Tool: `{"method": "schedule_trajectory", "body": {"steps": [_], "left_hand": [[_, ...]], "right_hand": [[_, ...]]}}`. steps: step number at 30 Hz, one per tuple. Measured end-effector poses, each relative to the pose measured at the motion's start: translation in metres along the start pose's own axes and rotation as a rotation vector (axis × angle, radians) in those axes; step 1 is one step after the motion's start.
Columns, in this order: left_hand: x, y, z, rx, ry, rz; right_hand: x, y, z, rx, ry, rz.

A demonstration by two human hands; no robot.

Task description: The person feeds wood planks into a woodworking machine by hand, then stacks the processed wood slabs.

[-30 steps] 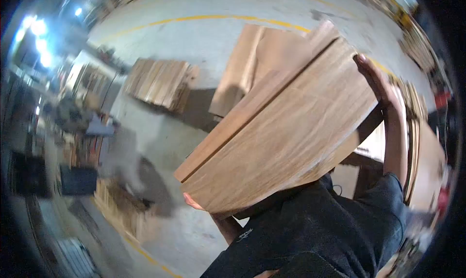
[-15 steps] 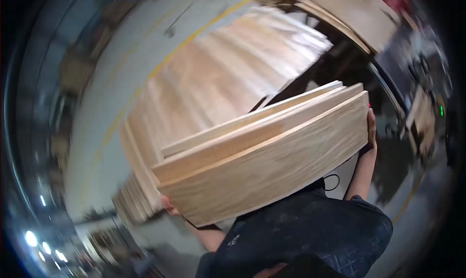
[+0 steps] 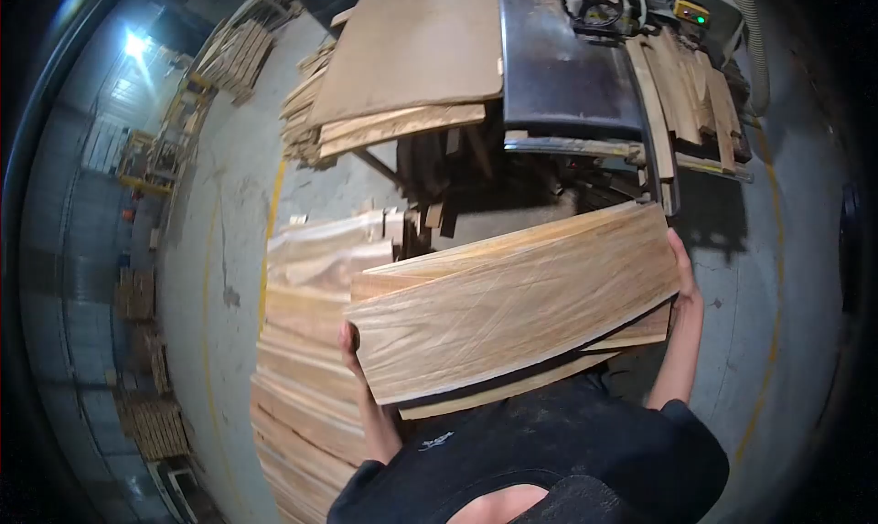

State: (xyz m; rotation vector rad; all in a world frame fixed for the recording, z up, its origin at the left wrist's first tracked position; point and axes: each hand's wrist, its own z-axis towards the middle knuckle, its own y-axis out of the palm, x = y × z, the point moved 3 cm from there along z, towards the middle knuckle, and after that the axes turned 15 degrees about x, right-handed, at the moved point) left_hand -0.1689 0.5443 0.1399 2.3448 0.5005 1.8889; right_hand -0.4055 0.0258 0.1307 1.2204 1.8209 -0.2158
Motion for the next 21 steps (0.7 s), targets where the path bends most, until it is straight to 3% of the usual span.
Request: {"method": "schedule_trajectory", "body": {"steps": [3,5,6,9,12,14,15,17,19,20,21], "left_hand": [[0.009,0.104,0.038,-0.069,-0.087,0.055],[0.011,0.177,0.058,-0.297,-0.167,0.095],[-0.011,0.182,0.089,-0.301,-0.324,0.07],[-0.039,0.255,0.154,-0.368,-0.404,0.204],[-0.076,0.33,0.234,-0.364,-0.395,0.211],[-0.077,0.373,0.276,-0.347,-0.449,0.306],[-0.09,0.396,0.311,-0.443,-0.479,0.259],[-0.096,0.429,0.372,-0.549,-0.758,0.212],[-0.067,0.476,0.425,-0.656,-0.747,0.286],[-0.014,0.509,0.423,-0.713,-0.593,0.482],[-0.012,0.528,0.477,-0.842,-0.335,0.684]], "right_hand": [[-0.009,-0.014,0.019,0.026,-0.003,0.089],[-0.009,-0.015,0.02,0.237,0.118,0.158],[-0.001,-0.022,0.028,0.307,0.117,0.158],[0.0,-0.015,0.055,0.406,0.14,0.175],[-0.009,0.009,0.096,0.667,0.113,0.101],[-0.014,0.034,0.131,0.679,0.08,0.126],[-0.022,0.046,0.152,0.671,0.056,0.133],[-0.039,0.081,0.192,0.632,0.031,0.155],[-0.054,0.126,0.237,0.56,0.012,0.216],[-0.059,0.153,0.25,0.509,0.006,0.282],[-0.063,0.181,0.262,0.457,0.004,0.348]]}}
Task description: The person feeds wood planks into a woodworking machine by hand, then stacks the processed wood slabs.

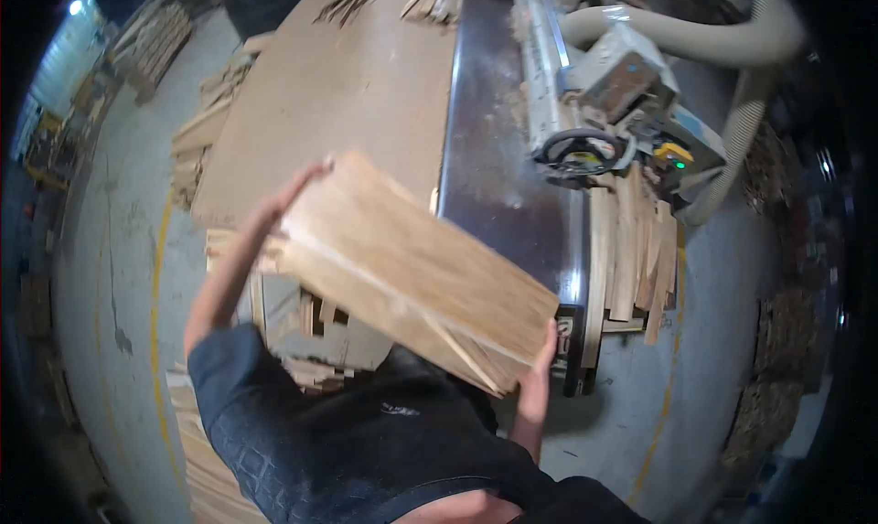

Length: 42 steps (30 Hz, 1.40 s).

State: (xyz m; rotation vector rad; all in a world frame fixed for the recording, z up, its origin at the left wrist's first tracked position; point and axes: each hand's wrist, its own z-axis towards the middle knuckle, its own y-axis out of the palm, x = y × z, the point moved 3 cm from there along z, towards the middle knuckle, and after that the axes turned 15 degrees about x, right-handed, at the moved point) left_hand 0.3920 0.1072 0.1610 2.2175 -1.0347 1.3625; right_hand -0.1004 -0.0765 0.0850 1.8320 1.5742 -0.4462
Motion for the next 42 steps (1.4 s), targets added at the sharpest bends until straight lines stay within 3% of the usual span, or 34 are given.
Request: {"method": "schedule_trajectory", "body": {"steps": [1,3,5,7,8,9,11,12,13,14,19,20,22,24,27,29,31,32,34,35,36,37,39,41,42], "left_hand": [[0.006,-0.043,0.058,0.019,0.487,0.465],[0.053,-0.074,0.112,0.17,0.23,0.817],[0.05,-0.107,0.17,0.812,0.192,1.209],[0.038,-0.042,0.152,1.089,0.126,0.943],[-0.007,-0.003,0.17,1.001,0.091,0.964],[-0.031,0.032,0.164,1.136,0.144,0.782],[-0.032,0.028,0.158,1.165,0.168,0.766],[-0.026,0.022,0.162,1.177,0.185,0.769],[-0.027,0.017,0.166,1.162,0.189,0.789],[-0.034,0.015,0.165,1.142,0.184,0.813],[-0.034,0.02,0.122,1.054,-0.027,0.589],[-0.049,0.021,0.12,1.033,0.033,0.558],[-0.052,0.034,0.1,1.045,0.064,0.613],[-0.058,0.037,0.097,1.058,0.104,0.626],[-0.055,0.04,0.095,1.116,0.078,0.62],[-0.033,0.051,0.079,1.024,0.004,0.573],[-0.025,0.07,0.064,1.068,0.055,0.392],[-0.024,0.08,0.055,1.073,0.088,0.297],[-0.025,0.106,0.051,0.743,0.327,-0.613],[-0.059,0.105,0.075,0.536,0.247,-0.781],[-0.057,0.121,0.06,0.195,0.2,-1.013],[-0.022,0.151,0.022,0.235,0.209,-1.195],[-0.012,0.192,-0.003,0.293,0.205,-1.379],[-0.048,0.223,0.018,-0.226,0.366,-1.383],[-0.06,0.242,0.014,-0.22,0.357,-1.388]], "right_hand": [[0.012,0.02,0.006,-0.05,-0.048,-0.035],[0.038,0.049,0.011,-0.183,-0.008,-0.266],[0.059,0.074,0.005,-0.327,0.123,-0.618],[0.067,0.099,-0.007,-0.541,0.172,-0.819],[0.07,0.107,-0.007,-0.621,0.182,-0.842],[0.073,0.109,-0.003,-0.597,0.185,-0.814],[0.068,0.117,0.003,-0.618,0.097,-0.89],[0.061,0.122,0.012,-0.618,0.001,-0.967],[0.054,0.125,0.018,-0.66,-0.233,-0.938],[0.05,0.123,0.029,-0.617,-0.264,-0.963],[0.021,0.12,0.062,-0.445,-0.571,-1.002],[0.007,0.126,0.049,-0.393,-0.528,-1.022],[0.012,0.104,0.068,-0.313,-0.647,-1.035],[0.007,0.096,0.058,-0.242,-0.585,-1.095],[0.015,0.085,0.055,-0.304,-0.592,-1.178],[0.014,0.091,0.039,-0.356,-0.638,-1.151],[0.01,0.107,0.015,-0.418,-0.682,-1.003],[0.016,0.103,0.02,-0.477,-0.829,-0.978],[0.003,0.121,-0.006,-0.593,-0.944,-0.916],[0.001,0.123,-0.013,-0.625,-0.857,-0.838],[-0.009,0.127,-0.024,-0.708,-0.98,-0.875],[-0.017,0.13,-0.037,-0.765,-0.995,-0.871],[-0.027,0.126,-0.055,-0.86,-1.033,-0.873],[-0.032,0.109,-0.071,-0.897,-1.041,-0.898],[-0.034,0.098,-0.077,-0.872,-1.066,-0.9]]}}
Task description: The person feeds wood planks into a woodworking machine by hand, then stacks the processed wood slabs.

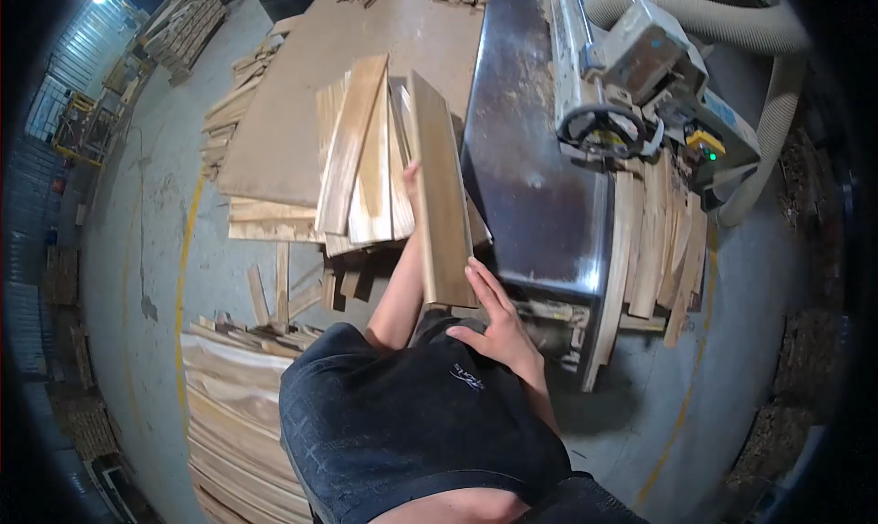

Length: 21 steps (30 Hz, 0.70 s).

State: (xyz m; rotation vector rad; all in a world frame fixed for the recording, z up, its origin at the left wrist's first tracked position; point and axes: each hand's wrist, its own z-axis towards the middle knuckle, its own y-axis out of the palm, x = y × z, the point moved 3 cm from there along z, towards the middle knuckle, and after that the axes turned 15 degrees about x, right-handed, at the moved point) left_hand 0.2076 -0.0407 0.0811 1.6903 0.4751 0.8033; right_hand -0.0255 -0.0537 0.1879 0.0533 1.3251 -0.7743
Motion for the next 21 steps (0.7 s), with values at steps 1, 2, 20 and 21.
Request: {"method": "schedule_trajectory", "body": {"steps": [1,2,20,21], "left_hand": [[-0.025,-0.012,-0.008,0.329,-0.01,0.339],[-0.049,-0.015,-0.017,0.488,0.079,0.601],[-0.287,-0.028,-0.115,-0.121,0.799,2.3],[-0.292,-0.021,-0.105,-0.165,0.81,2.306]], "right_hand": [[-0.001,-0.009,-0.012,0.024,-0.01,-0.023],[0.005,-0.019,-0.029,0.02,-0.011,-0.024],[0.267,-0.059,-0.269,0.436,1.356,1.17],[0.276,-0.057,-0.265,0.479,1.349,1.202]]}}
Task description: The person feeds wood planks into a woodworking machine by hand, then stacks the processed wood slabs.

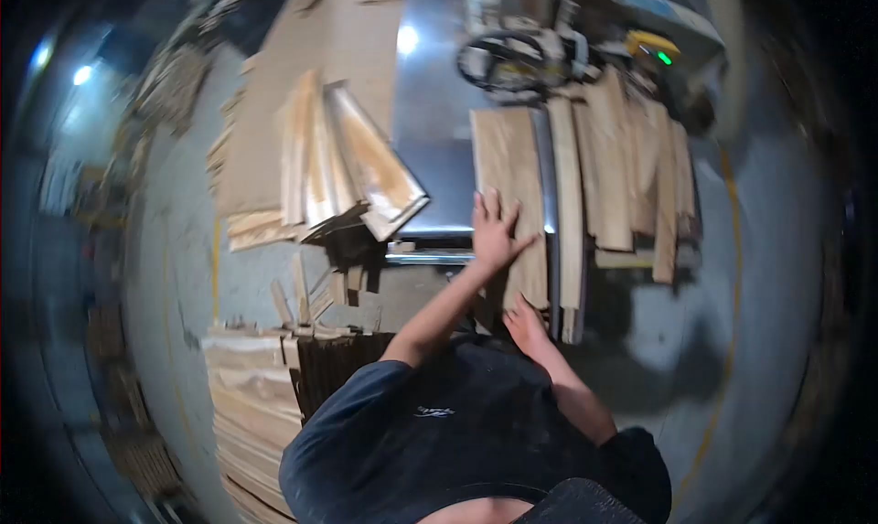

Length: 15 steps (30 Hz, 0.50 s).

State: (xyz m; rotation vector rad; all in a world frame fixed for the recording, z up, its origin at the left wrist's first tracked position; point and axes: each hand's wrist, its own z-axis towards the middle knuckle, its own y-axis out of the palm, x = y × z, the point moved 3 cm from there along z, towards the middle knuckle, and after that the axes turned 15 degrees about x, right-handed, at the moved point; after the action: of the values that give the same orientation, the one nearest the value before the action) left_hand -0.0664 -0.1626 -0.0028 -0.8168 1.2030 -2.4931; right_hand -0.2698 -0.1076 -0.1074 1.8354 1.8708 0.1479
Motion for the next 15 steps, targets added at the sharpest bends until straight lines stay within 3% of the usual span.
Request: {"method": "schedule_trajectory", "body": {"steps": [3,6,10,15], "left_hand": [[0.003,0.022,0.033,0.025,0.058,-0.018],[-0.008,0.038,0.074,-0.016,0.03,-0.01],[-0.031,0.071,0.127,0.013,0.013,0.003],[-0.061,0.11,0.188,0.152,-0.035,-0.042]], "right_hand": [[-0.018,0.014,0.009,0.142,-0.061,-0.067],[-0.055,0.05,0.011,0.268,-0.226,-0.351],[-0.104,0.1,0.031,0.251,-0.226,-0.461],[-0.151,0.157,0.063,0.407,-0.208,-0.418]]}}
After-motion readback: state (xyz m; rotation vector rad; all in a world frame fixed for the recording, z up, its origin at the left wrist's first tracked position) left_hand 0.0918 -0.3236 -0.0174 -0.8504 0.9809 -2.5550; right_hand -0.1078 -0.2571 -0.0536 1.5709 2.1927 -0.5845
